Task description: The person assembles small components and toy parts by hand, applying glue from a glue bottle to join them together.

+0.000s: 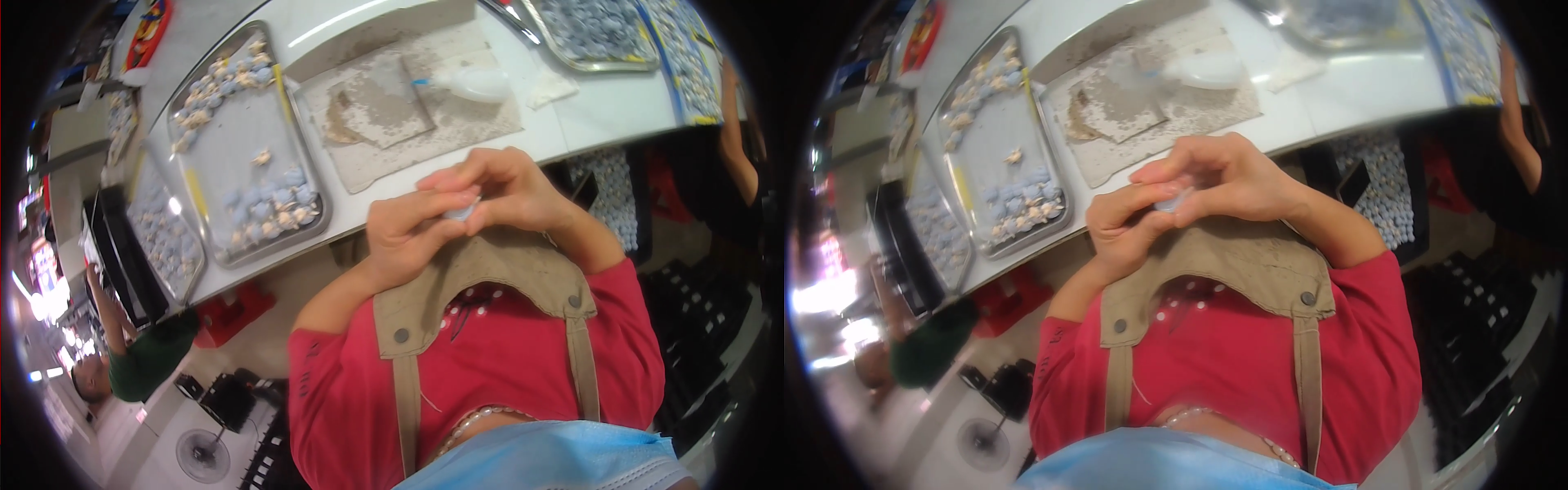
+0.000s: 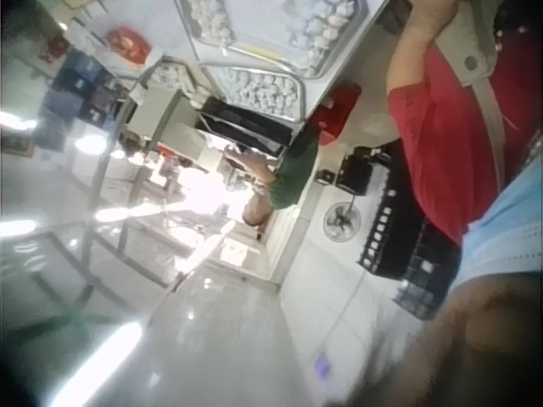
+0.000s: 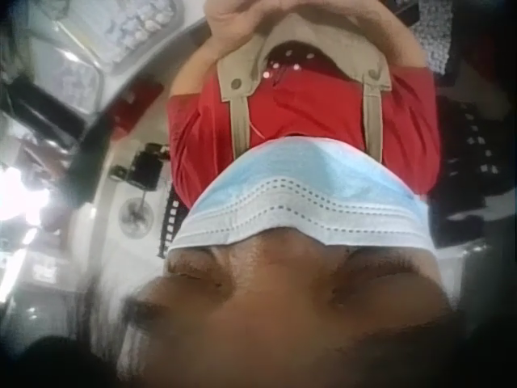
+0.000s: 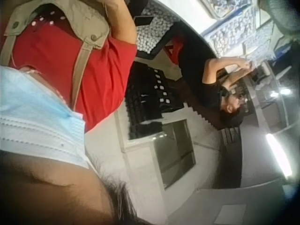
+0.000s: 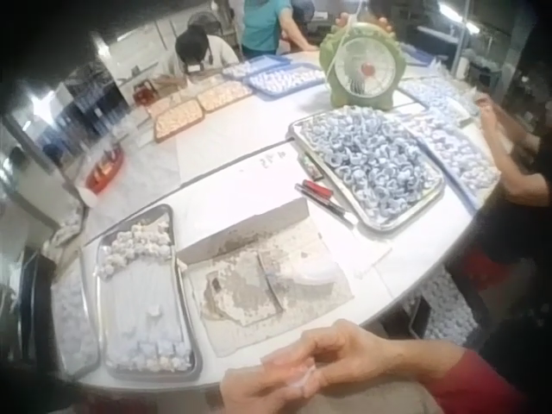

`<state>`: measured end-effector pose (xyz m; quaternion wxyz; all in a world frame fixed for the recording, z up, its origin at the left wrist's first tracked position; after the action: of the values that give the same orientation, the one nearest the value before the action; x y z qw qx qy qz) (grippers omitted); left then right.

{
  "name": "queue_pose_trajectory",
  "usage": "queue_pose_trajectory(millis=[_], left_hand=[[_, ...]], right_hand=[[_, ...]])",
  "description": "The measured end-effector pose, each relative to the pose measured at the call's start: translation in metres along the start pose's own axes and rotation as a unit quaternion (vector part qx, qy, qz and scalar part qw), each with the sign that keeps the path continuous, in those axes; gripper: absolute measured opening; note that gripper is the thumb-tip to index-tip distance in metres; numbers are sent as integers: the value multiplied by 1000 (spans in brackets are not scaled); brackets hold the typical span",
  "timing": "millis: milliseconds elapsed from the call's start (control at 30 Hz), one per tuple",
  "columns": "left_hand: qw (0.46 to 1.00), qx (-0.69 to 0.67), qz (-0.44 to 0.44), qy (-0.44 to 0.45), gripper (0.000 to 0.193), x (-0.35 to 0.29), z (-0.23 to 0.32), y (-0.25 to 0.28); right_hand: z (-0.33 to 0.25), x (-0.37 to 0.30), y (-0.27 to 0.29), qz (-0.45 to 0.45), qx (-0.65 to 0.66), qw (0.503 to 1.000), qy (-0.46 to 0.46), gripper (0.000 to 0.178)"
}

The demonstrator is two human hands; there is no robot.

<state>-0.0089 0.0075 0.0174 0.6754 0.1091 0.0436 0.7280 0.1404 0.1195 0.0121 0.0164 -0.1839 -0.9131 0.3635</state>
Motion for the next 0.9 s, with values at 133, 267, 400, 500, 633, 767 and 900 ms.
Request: queue_pose_trajectory(millis=[133, 267, 400, 500, 633, 767, 900], left_hand=[[1000, 2, -15, 19, 25, 1, 1, 9], [965, 259, 38, -10, 29, 0, 12, 64], [879, 393, 258, 79, 27, 7, -28, 147], [912, 286, 273, 113, 25, 11, -52, 168], [898, 346, 163, 218, 18, 18, -38, 170], [806, 552, 179, 117, 12, 53, -50, 186], [736, 629, 212, -135, 20, 90, -68, 205]], right_hand=[[7, 5, -5, 7, 21, 1000, 20, 33], [1, 14, 8, -11, -97, 989, 114, 31], [-6, 13, 13, 75, -56, 983, 157, 23], [-4, 14, 23, 132, -111, 975, 141, 21], [-12, 3, 21, 179, -167, 957, 158, 17], [-17, 10, 36, 268, -270, 904, 194, 18], [-23, 16, 55, 315, -423, 809, 257, 21]])
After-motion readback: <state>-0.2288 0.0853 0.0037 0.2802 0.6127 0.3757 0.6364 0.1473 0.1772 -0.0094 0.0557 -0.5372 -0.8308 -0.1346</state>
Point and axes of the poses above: each hand's wrist, its own x-axis towards the middle knuckle, its own y-axis out of the back of the hand, z = x × y, the point moved 1 cm from there along x, towards the middle knuckle, and after that the axes turned 12 degrees about x, right-handed, at the moved point
